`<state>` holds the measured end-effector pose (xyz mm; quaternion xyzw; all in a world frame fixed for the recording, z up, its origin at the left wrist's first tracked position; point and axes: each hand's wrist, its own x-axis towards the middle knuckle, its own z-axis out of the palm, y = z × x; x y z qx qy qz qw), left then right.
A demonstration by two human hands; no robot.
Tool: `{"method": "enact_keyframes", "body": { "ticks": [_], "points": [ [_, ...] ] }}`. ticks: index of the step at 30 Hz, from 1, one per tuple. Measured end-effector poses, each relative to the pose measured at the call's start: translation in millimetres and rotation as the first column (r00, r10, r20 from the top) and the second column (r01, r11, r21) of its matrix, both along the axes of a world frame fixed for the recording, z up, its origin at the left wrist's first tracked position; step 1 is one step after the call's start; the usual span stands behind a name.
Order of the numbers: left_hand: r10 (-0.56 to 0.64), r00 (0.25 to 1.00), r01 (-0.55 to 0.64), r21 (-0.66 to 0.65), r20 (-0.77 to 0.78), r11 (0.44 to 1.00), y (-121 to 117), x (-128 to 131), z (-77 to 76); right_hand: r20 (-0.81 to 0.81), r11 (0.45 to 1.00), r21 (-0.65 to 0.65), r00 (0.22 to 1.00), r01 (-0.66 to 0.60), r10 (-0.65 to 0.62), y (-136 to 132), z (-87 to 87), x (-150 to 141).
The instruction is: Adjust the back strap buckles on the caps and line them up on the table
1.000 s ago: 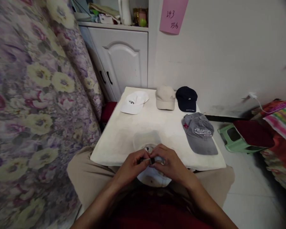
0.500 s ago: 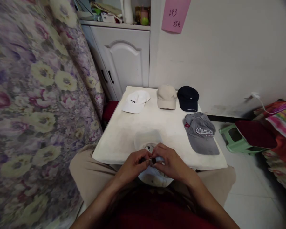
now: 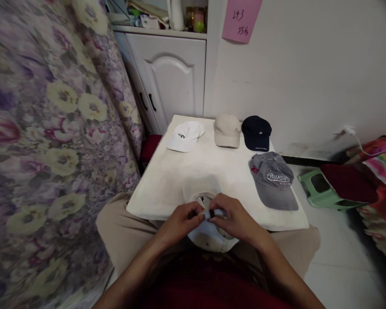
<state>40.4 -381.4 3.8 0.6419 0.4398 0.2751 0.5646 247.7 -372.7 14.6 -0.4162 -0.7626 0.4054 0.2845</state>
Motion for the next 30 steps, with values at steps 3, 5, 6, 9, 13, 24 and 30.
{"method": "enact_keyframes", "body": {
  "ticks": [3, 5, 6, 9, 13, 24, 30],
  "points": [
    [0.011, 0.999, -0.01, -0.017, 0.032, 1.0, -1, 1, -0.7, -0.07, 0.99, -0.138, 0.998, -0.02, 0.011, 0, -3.9, 2],
    [0.019, 0.999, -0.018, -0.025, 0.051, 1.0, -2, 2, 0.8, -0.152, 0.977, -0.201, 0.988, -0.064, 0.033, 0, -5.1, 3],
    [0.03, 0.998, -0.028, -0.021, 0.055, 0.999, -3, 4, 2.0, -0.176, 0.975, -0.209, 0.984, -0.072, 0.035, 1, -5.2, 3],
    [0.068, 0.997, -0.069, 0.013, 0.032, 0.998, -4, 8, 6.1, -0.17, 0.987, -0.153, 0.985, -0.052, 0.026, 2, -4.8, 4],
    [0.092, 0.995, -0.09, 0.077, -0.025, 0.993, -6, 11, 9.8, -0.163, 0.998, -0.057, 0.986, -0.032, 0.022, 1, -5.8, 4],
    [0.103, 0.985, -0.073, 0.208, -0.136, 0.975, -10, 18, 8.0, -0.045, 0.994, -0.088, 0.996, 0.068, -0.073, -3, -10.2, 0],
    [0.086, 0.978, -0.029, 0.284, -0.188, 0.958, -11, 18, 8.4, -0.017, 0.991, -0.102, 0.996, 0.081, -0.083, -3, -11.3, 0]
  ]
}}
